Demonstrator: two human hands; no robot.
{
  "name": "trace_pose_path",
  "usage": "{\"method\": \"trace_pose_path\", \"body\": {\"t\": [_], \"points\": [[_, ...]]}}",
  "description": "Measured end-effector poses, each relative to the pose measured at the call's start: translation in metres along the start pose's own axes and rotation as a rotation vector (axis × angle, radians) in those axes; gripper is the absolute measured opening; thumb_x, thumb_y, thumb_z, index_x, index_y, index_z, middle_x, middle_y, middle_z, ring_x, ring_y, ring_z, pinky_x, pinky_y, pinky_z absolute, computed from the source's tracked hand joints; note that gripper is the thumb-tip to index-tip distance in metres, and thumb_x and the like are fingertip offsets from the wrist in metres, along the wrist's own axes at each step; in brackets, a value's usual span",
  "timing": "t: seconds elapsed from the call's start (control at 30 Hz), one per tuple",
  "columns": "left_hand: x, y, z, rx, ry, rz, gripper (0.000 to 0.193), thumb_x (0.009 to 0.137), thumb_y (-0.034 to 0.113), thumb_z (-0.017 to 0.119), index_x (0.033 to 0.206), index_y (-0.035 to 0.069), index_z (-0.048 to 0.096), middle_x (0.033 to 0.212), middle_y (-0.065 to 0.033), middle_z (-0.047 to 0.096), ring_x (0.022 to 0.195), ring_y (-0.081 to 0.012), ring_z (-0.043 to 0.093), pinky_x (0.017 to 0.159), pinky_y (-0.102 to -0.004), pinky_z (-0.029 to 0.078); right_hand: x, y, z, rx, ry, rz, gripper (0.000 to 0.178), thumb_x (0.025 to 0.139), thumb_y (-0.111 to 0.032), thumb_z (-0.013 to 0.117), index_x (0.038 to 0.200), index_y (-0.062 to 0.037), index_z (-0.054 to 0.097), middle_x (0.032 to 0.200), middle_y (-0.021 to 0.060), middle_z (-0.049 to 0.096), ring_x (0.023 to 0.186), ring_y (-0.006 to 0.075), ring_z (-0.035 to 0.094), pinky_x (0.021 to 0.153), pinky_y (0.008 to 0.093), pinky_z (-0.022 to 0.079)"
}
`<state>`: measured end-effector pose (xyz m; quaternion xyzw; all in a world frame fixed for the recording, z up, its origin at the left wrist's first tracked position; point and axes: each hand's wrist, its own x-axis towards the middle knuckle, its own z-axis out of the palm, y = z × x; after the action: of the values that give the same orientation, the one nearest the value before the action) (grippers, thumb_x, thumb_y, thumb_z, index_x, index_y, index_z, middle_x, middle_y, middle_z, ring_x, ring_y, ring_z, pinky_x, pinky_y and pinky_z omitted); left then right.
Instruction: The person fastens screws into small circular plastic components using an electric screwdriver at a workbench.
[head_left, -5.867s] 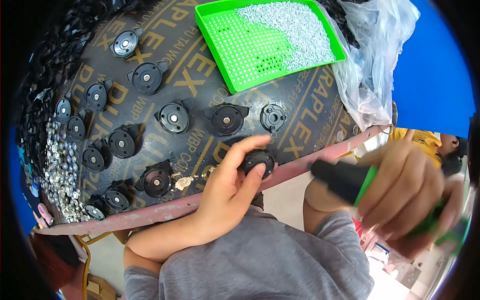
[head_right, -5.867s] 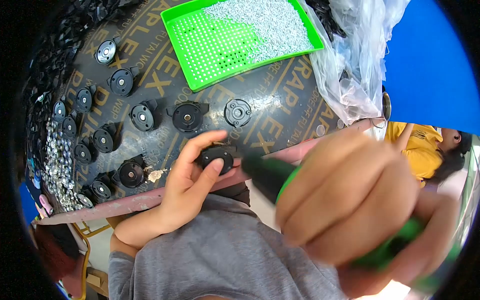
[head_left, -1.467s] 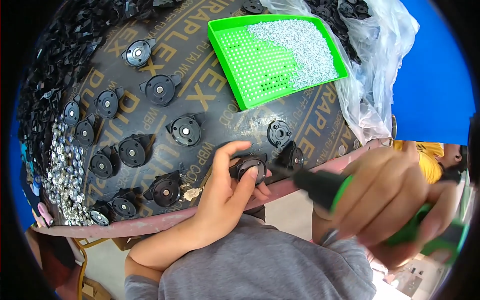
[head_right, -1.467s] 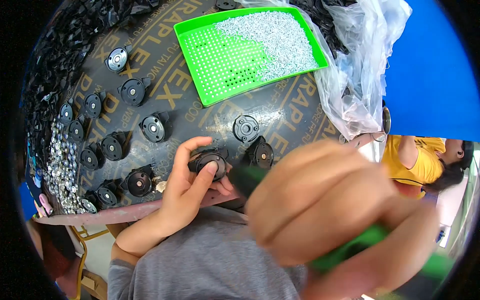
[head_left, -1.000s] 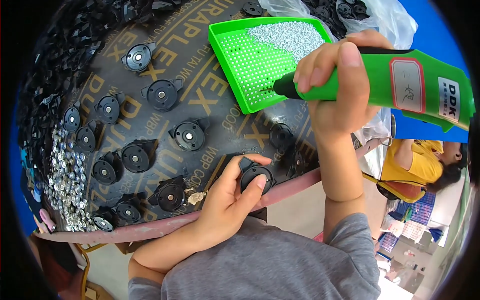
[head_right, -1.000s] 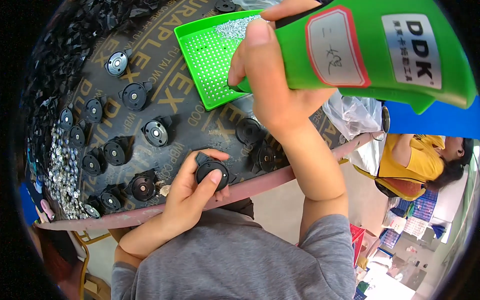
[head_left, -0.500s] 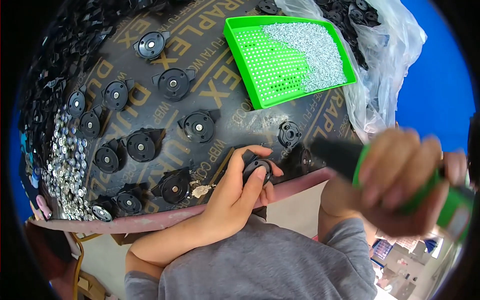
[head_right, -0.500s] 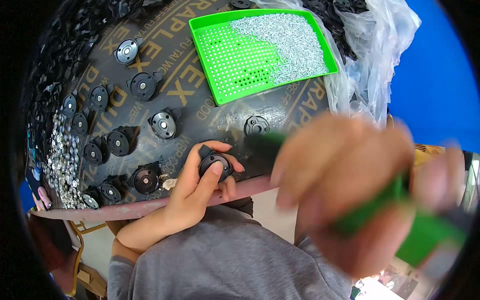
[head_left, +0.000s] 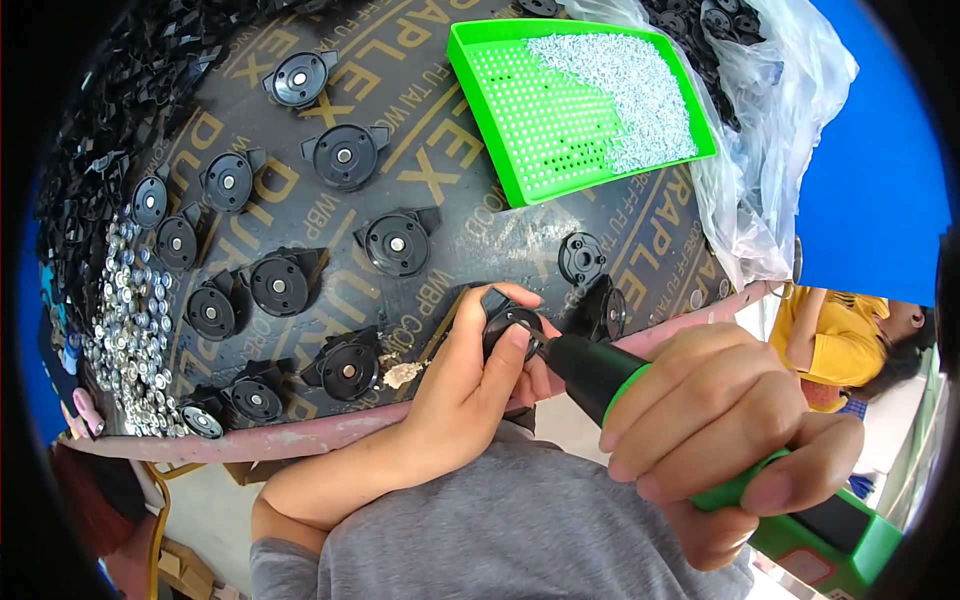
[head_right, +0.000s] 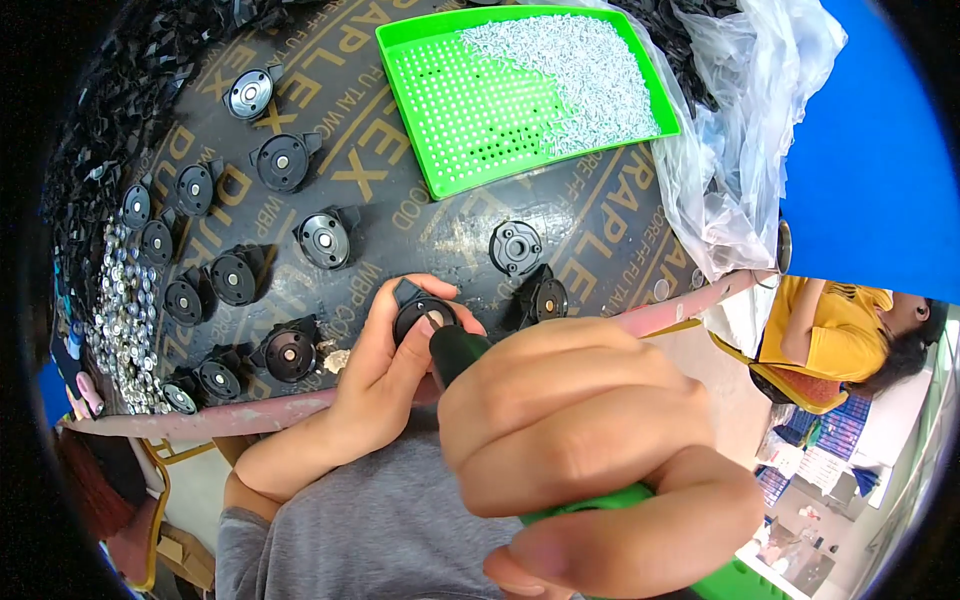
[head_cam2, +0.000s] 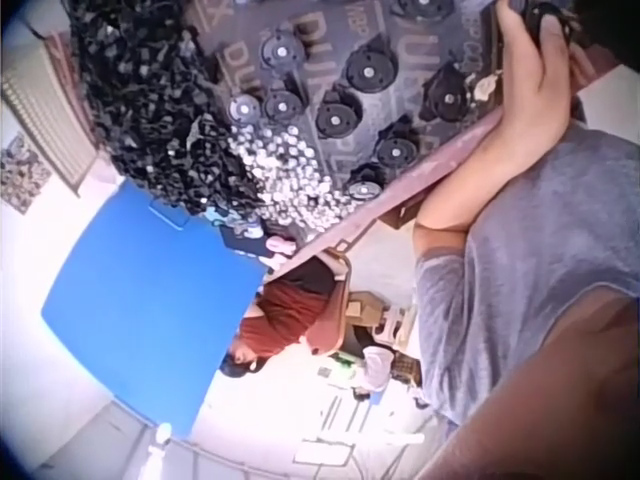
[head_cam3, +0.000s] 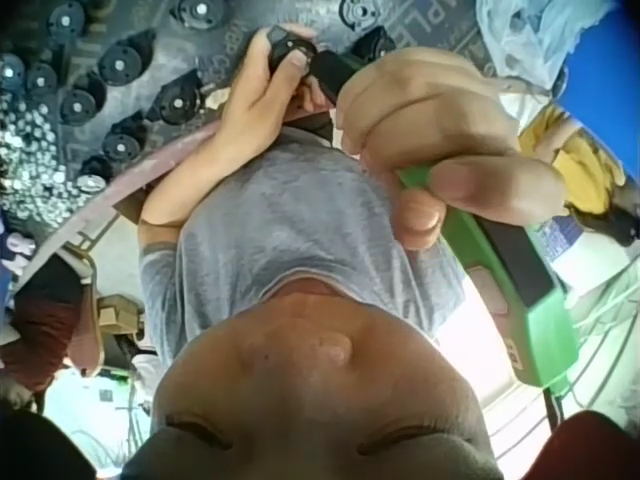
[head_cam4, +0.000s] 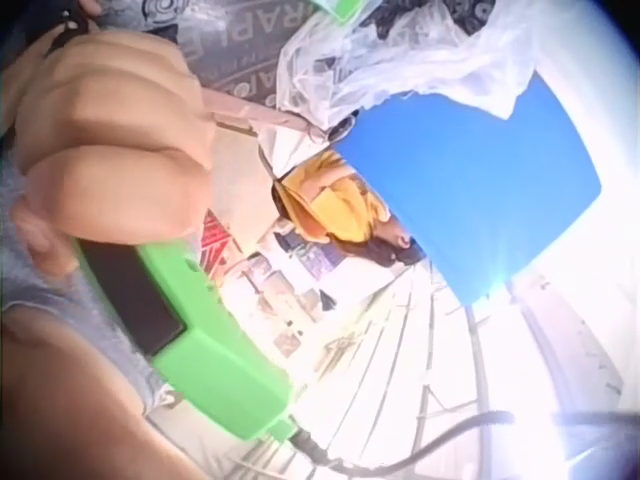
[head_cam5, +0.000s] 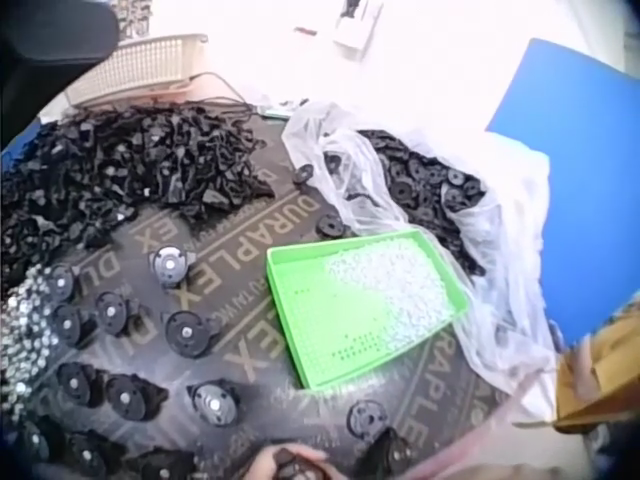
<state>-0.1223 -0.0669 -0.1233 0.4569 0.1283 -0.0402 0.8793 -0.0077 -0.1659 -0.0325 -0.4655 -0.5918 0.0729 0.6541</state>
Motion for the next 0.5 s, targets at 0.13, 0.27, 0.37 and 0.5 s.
{"method": "trace_pose_path", "body": {"t": [0.13, 0.27, 0.37, 0.5], "points": [[-0.001, 0.001, 0.001, 0.045, 0.026, -0.012, 0.025, 0.103, 0.014, 0.032, 0.127, 0.008, 0.034, 0.109, -0.0083, 0.056, 0.086, -0.0081, 0.055, 0.070, -0.0200, 0.047, -0.001, 0.000, 0.009, 0.019, 0.078, 0.015, 0.028, 0.090, -0.018, 0.063, 0.100, -0.0082, 0.039, 0.065, 0.0071, 0.057, 0.050, 0.0188, 0.060, 0.042, 0.0292, 0.052], [0.001, 0.007, 0.001, 0.081, 0.002, -0.033, 0.025, 0.102, 0.012, 0.036, 0.126, 0.005, 0.034, 0.104, -0.0083, 0.056, 0.078, -0.0078, 0.055, 0.066, -0.0205, 0.047, 0.011, 0.007, -0.005, 0.108, -0.085, -0.003, 0.028, 0.086, -0.013, 0.067, 0.096, -0.0068, 0.042, 0.063, 0.0087, 0.060, 0.048, 0.0192, 0.061, 0.041, 0.0296, 0.052], [0.003, 0.007, 0.006, -0.006, 0.047, -0.139, 0.028, 0.101, 0.012, 0.039, 0.127, 0.008, 0.029, 0.109, -0.0094, 0.057, 0.089, -0.0124, 0.060, 0.077, -0.0274, 0.052, 0.028, 0.003, -0.022, 0.334, -0.229, -0.030, 0.026, 0.083, -0.009, 0.069, 0.094, -0.0057, 0.046, 0.059, 0.0087, 0.061, 0.043, 0.0182, 0.060, 0.039, 0.0299, 0.052], [0.004, 0.002, 0.011, -0.096, 0.067, -0.089, 0.031, 0.100, 0.013, 0.044, 0.126, 0.004, 0.028, 0.100, -0.0112, 0.060, 0.084, -0.0136, 0.062, 0.074, -0.0281, 0.053, 0.033, 0.013, -0.035, 0.260, 0.019, -0.117, 0.020, 0.085, -0.008, 0.060, 0.101, -0.0049, 0.048, 0.058, 0.0060, 0.057, 0.043, 0.0170, 0.055, 0.041, 0.0283, 0.050]]}}
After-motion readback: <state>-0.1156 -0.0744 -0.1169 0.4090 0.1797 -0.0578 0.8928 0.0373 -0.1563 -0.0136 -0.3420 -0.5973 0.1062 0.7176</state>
